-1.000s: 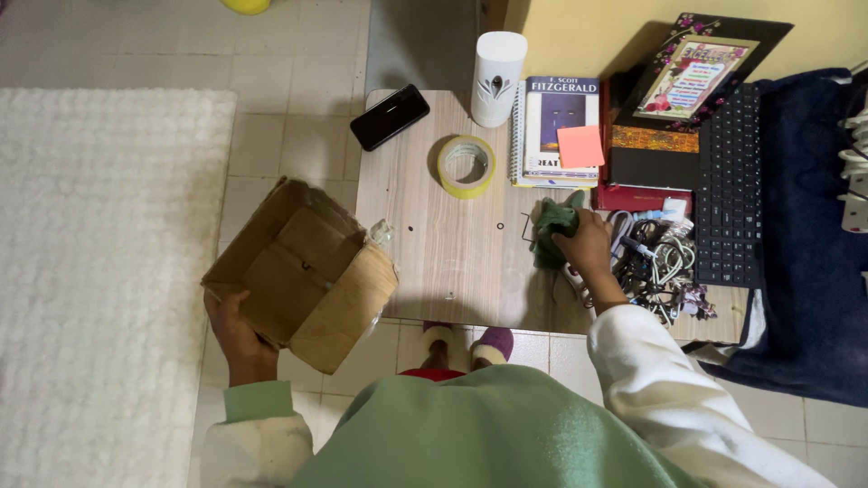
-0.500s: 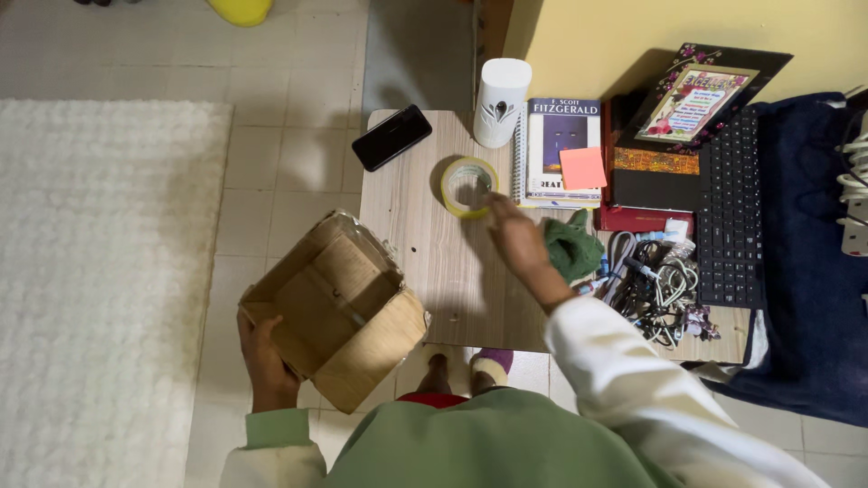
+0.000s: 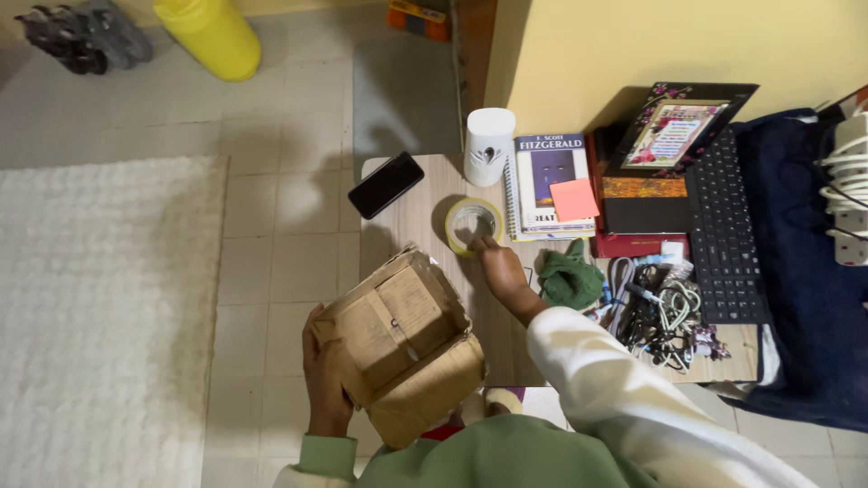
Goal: The person uses a knife to cut through yellow tape and cardboard, then removes a green cloth from the box and places the empty box back on the table.
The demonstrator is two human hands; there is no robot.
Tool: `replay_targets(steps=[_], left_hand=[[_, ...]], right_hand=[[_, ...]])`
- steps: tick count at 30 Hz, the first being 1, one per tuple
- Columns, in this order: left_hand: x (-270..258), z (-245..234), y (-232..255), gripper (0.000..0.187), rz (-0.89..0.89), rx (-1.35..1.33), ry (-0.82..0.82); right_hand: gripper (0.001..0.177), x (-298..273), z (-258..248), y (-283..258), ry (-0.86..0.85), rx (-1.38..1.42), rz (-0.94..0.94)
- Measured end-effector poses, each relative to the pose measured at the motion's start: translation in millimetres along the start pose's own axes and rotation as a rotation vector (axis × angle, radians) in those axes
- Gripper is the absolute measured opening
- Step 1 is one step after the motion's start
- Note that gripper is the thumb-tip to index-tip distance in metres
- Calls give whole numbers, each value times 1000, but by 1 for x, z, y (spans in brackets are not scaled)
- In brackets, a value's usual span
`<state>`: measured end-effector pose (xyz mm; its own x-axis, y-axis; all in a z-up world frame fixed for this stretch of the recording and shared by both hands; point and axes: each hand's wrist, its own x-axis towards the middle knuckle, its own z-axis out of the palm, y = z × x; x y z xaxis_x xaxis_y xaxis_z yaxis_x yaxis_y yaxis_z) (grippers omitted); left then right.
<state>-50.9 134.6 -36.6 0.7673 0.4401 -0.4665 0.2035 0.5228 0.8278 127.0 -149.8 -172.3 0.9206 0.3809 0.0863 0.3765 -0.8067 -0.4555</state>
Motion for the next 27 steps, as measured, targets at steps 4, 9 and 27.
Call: replay_targets(steps=[4, 9, 27], left_hand=[[19, 18, -6, 67, -14, 11, -56], [42, 41, -18, 66, -52, -43, -163], [42, 64, 2, 67, -134, 97, -139]], right_hand=[[20, -14, -45, -5, 78, 61, 39], [20, -29, -90, -2, 138, 51, 79], [21, 79, -120, 132, 307, 77, 101]])
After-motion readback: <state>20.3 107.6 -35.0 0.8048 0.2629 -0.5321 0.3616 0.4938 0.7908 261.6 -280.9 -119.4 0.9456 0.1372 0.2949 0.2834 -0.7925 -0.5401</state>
